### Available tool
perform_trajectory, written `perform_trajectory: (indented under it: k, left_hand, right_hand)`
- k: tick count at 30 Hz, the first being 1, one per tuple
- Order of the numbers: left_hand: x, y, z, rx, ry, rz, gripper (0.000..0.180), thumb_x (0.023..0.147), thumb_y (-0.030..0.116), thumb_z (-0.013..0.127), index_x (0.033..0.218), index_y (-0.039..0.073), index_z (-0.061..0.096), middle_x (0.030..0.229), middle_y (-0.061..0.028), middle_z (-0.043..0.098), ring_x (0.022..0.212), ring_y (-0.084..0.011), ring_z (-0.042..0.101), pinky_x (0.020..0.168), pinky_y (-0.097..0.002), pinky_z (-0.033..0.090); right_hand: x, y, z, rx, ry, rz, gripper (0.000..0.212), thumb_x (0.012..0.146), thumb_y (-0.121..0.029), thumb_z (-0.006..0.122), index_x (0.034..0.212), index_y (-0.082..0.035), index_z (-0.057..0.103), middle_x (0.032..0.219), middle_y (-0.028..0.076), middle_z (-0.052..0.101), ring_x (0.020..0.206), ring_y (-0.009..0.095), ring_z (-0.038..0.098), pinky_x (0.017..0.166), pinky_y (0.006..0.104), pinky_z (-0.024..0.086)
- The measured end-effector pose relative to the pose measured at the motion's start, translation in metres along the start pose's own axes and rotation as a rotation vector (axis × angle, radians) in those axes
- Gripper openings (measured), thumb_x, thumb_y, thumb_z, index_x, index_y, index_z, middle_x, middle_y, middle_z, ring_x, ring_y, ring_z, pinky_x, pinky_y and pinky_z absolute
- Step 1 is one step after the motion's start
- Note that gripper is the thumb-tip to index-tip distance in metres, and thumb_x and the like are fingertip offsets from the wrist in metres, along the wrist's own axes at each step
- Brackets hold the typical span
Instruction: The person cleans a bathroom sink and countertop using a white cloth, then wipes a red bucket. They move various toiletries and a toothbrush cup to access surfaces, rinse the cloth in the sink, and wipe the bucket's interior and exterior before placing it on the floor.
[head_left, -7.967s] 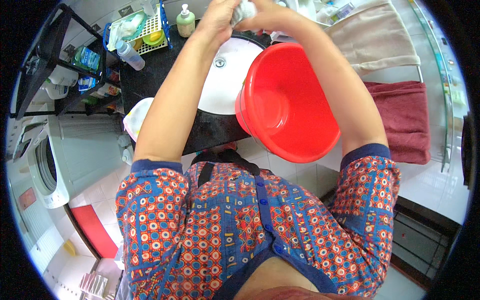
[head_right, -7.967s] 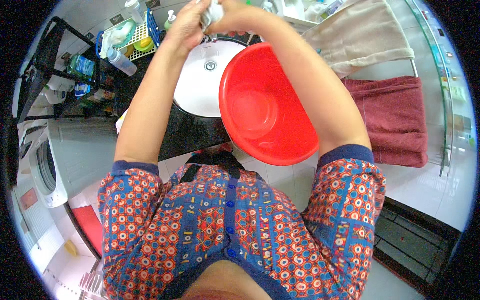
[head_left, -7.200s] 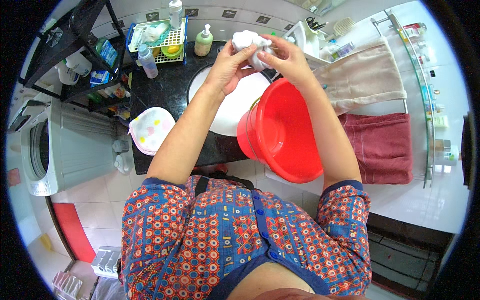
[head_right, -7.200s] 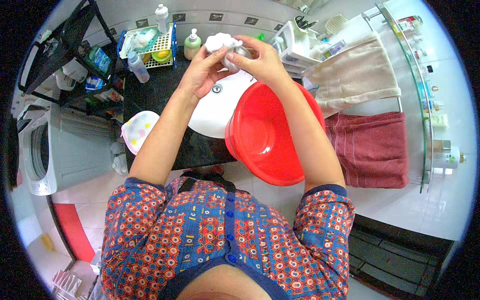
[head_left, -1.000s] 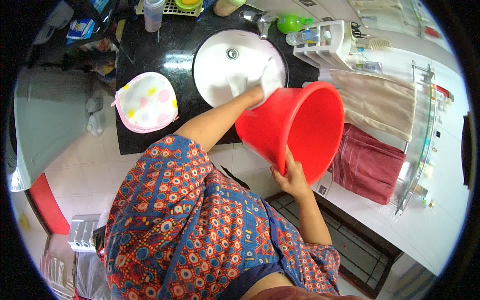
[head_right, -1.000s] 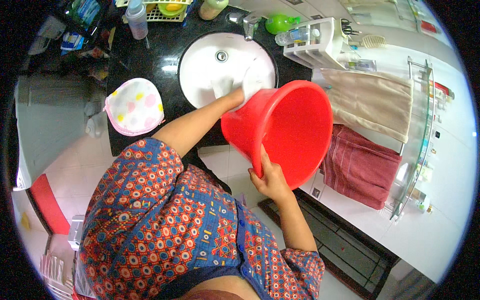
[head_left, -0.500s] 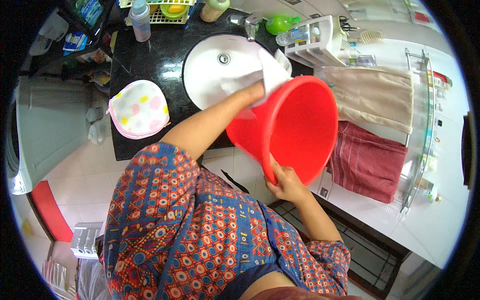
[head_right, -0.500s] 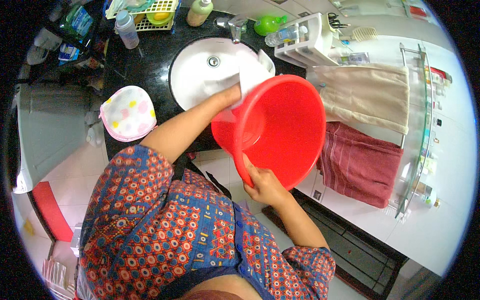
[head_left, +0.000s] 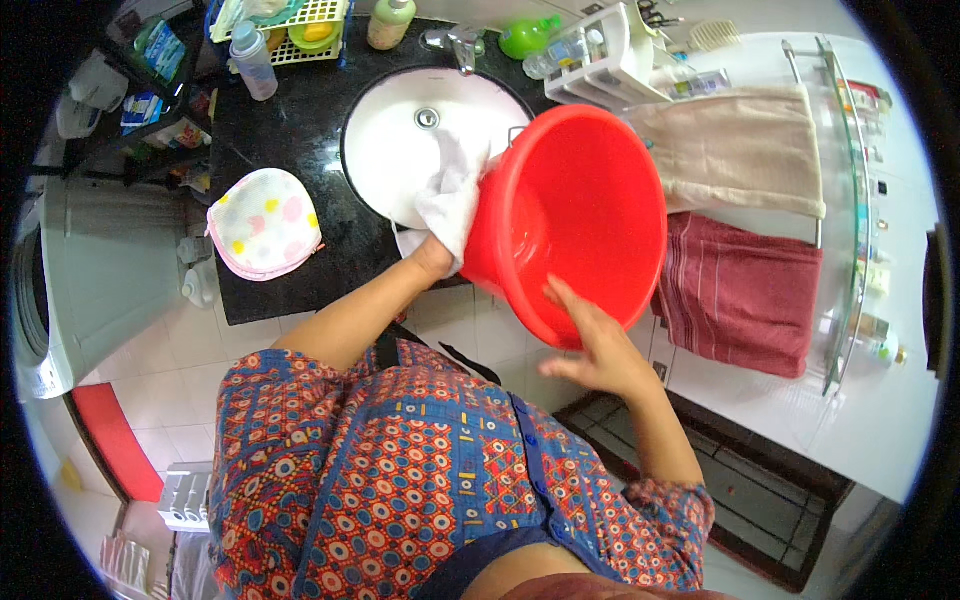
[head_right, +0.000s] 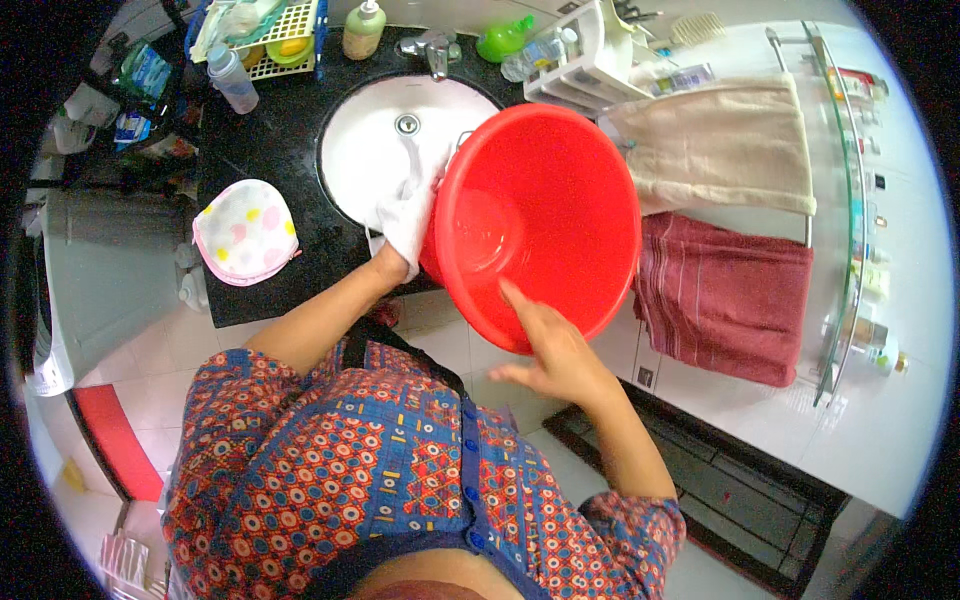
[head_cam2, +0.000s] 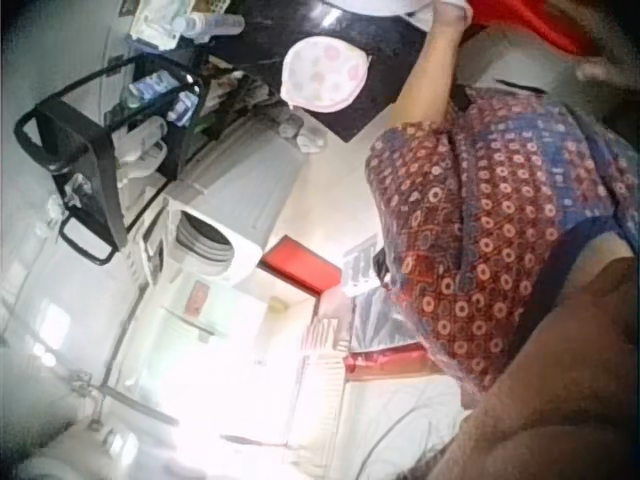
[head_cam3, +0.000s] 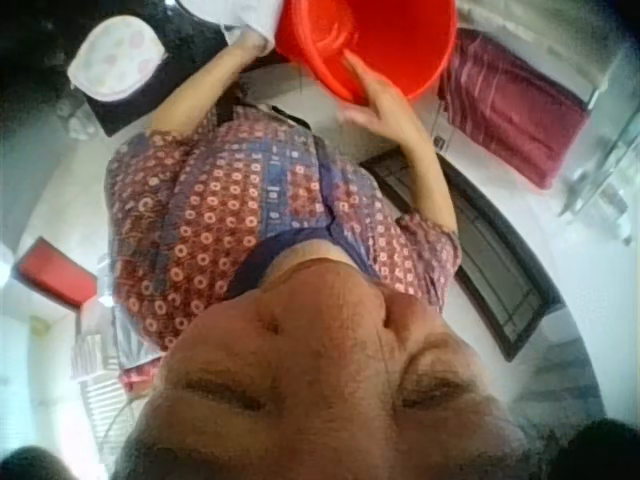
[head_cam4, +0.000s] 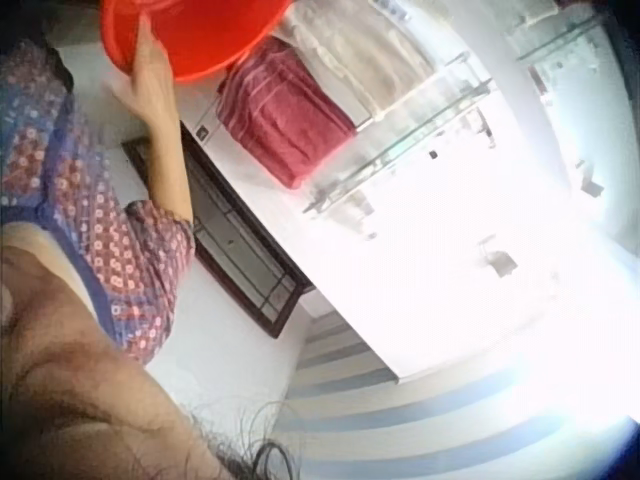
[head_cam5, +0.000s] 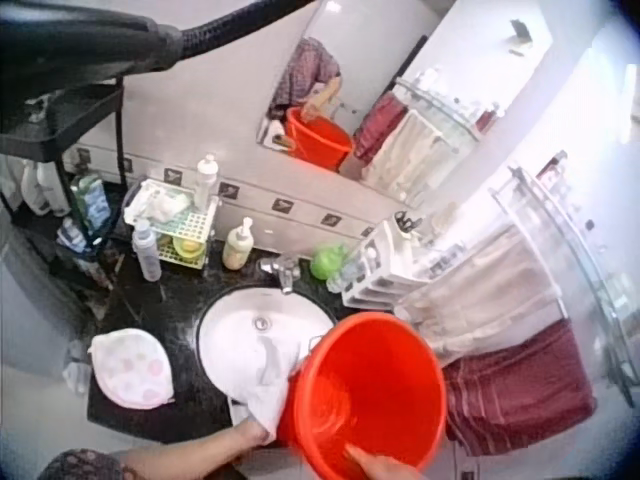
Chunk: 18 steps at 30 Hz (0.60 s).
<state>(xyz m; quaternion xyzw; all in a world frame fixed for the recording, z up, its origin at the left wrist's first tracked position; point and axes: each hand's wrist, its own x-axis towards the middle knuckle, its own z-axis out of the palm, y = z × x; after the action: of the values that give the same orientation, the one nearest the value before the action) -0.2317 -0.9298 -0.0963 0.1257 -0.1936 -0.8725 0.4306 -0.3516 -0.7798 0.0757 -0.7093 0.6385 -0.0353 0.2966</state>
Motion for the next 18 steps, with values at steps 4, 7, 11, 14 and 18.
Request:
perform_trajectory:
  k: [4,7,11,14,18]
  left_hand:
    - [-0.053,0.004,0.03,1.039,-0.095,0.633,0.039,0.092,0.022,0.052,0.126,0.002,0.048,0.116,-0.0141,0.057,0.104,-0.0241,0.057,0.09,-0.0386,0.047]
    - [-0.067,-0.014,0.014,1.125,-0.231,0.415,0.025,0.085,0.017,0.059,0.107,0.005,0.059,0.105,-0.0131,0.06,0.099,-0.0256,0.058,0.087,-0.0393,0.046]
    - [-0.021,0.002,0.033,1.245,-0.11,0.392,0.022,0.083,0.011,0.058,0.104,0.003,0.06,0.1,-0.0143,0.062,0.096,-0.0281,0.058,0.085,-0.0387,0.046]
    - [0.043,0.015,0.036,1.554,-0.116,0.737,0.02,0.077,0.012,0.055,0.094,0.003,0.062,0.097,-0.0205,0.061,0.093,-0.0347,0.058,0.083,-0.0416,0.046]
    - [0.102,0.043,0.051,1.32,-0.225,0.298,0.021,0.082,0.013,0.052,0.095,0.001,0.062,0.093,-0.0169,0.065,0.083,-0.0255,0.062,0.072,-0.0365,0.049]
  right_hand:
    - [0.055,-0.017,0.034,0.08,0.054,0.232,0.084,0.072,-0.019,0.073,0.136,0.004,0.025,0.102,0.03,0.059,0.091,0.045,0.06,0.078,0.047,0.049]
    - [0.061,-0.008,0.055,0.067,0.031,0.215,0.066,0.073,-0.004,0.064,0.13,0.004,0.034,0.087,0.031,0.06,0.085,0.044,0.061,0.073,0.0453,0.049]
    - [0.052,0.0,0.054,-0.036,0.053,0.173,0.061,0.07,-0.001,0.059,0.124,0.009,0.035,0.075,0.031,0.058,0.075,0.045,0.06,0.066,0.0498,0.048]
    - [0.046,-0.002,0.053,-0.071,0.059,0.16,0.061,0.068,-0.001,0.059,0.124,0.011,0.037,0.071,0.029,0.058,0.069,0.045,0.059,0.061,0.0515,0.047]
    - [0.036,-0.003,0.05,-0.107,-0.028,0.127,0.062,0.069,-0.001,0.059,0.127,0.009,0.038,0.07,0.027,0.058,0.067,0.044,0.06,0.059,0.0513,0.047]
